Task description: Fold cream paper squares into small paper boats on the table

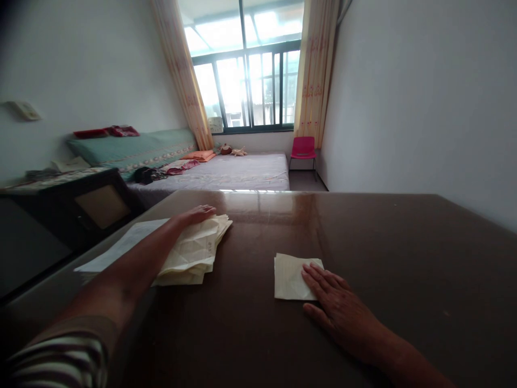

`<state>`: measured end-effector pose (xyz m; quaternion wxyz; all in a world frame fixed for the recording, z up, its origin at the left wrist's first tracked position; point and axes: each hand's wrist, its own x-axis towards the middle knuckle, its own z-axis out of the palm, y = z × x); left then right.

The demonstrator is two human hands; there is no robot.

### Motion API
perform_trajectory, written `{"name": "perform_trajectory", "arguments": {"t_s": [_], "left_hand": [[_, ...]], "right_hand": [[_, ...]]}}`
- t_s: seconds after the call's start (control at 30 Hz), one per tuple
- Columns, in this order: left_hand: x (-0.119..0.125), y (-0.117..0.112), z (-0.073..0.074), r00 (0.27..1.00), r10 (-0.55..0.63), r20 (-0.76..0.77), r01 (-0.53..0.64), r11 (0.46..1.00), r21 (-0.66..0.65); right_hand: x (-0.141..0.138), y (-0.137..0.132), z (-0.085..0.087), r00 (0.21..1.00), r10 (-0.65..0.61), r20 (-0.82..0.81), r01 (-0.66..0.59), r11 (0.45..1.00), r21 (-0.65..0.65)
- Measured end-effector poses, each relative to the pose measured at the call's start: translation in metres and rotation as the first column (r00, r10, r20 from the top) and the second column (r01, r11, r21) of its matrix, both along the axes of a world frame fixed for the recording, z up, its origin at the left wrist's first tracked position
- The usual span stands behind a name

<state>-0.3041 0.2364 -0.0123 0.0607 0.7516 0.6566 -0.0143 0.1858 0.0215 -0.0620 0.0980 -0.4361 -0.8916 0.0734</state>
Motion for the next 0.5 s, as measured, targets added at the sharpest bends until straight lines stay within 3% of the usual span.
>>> {"name": "perform_trajectory", "arguments": {"t_s": [0.3, 0.4, 0.5], "left_hand": [[0.018, -0.063, -0.001, 0.999, -0.043, -0.008, 0.043, 0.999, -0.01], [0.02, -0.069, 0.004, 0.998, -0.054, -0.018, 0.054, 0.999, 0.002], [0.019, -0.06, 0.012, 0.997, -0.074, -0.022, 0.074, 0.997, 0.032]], "right_hand": [[0.0, 0.002, -0.001, 1.0, 0.02, -0.004, -0.02, 1.0, 0.02], [0.002, 0.004, -0.004, 1.0, 0.021, 0.01, -0.021, 1.0, 0.019], [0.003, 0.005, -0.007, 1.0, 0.024, 0.016, -0.024, 0.999, 0.021]]}}
